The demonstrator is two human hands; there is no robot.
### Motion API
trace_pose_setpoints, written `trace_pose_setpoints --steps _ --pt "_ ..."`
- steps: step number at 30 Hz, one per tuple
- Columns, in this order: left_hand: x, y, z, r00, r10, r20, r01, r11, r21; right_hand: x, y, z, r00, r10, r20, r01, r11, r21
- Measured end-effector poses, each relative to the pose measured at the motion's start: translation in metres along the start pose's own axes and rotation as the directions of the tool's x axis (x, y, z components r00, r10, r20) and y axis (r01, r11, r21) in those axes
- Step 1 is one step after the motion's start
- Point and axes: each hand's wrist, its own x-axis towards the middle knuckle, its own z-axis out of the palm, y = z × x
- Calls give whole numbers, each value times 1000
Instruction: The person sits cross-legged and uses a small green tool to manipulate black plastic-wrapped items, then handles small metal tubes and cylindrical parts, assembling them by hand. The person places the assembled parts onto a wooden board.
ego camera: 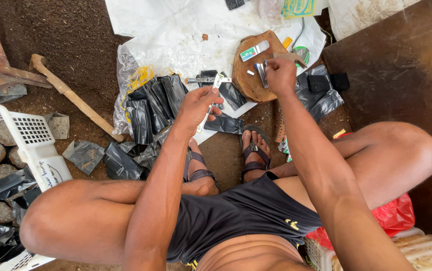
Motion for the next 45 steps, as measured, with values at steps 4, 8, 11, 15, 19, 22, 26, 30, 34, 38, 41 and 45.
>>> trace_pose_setpoints --steps 4,8,11,15,19,22,26,30,34,38,41,45 --pt "4 -2 -2 999 -20 -26 21 999 31 -15 7 21 954 -294 65 300 907 -296" --pt "7 -3 -3 999 -27 -47 30 997 68 -7 -1 33 907 -391 159 421 813 -402" --pt "10 -5 -2 997 -45 -63 50 996 80 -3 3 41 866 -459 197 495 737 -460" --pt "14 -7 -1 996 -61 -63 66 995 79 -3 15 51 842 -510 177 527 705 -475" --pt "17 -9 0 997 -61 -39 65 993 95 -3 21 53 876 -432 213 478 720 -503" --pt "19 -11 -1 997 -71 -27 73 995 68 -4 13 50 861 -468 197 501 717 -485" --pt "21 -7 -5 997 -69 -35 68 997 -32 -9 -17 38 843 -526 112 528 766 -366" --pt "19 3 -8 991 -38 -126 27 996 -87 -20 -63 32 906 -359 225 364 931 21" --pt "16 12 -9 952 172 -254 -190 981 -46 -34 -116 21 785 -567 251 545 824 156" --pt "15 21 -15 939 181 -292 -223 967 -119 -49 -161 0 651 -697 301 692 708 144" --pt "11 24 -20 959 161 -234 -211 955 -207 -57 -183 -10 602 -724 336 724 673 153" --pt "6 25 -23 975 151 -164 -188 952 -240 -61 -194 -20 581 -721 377 741 661 121"
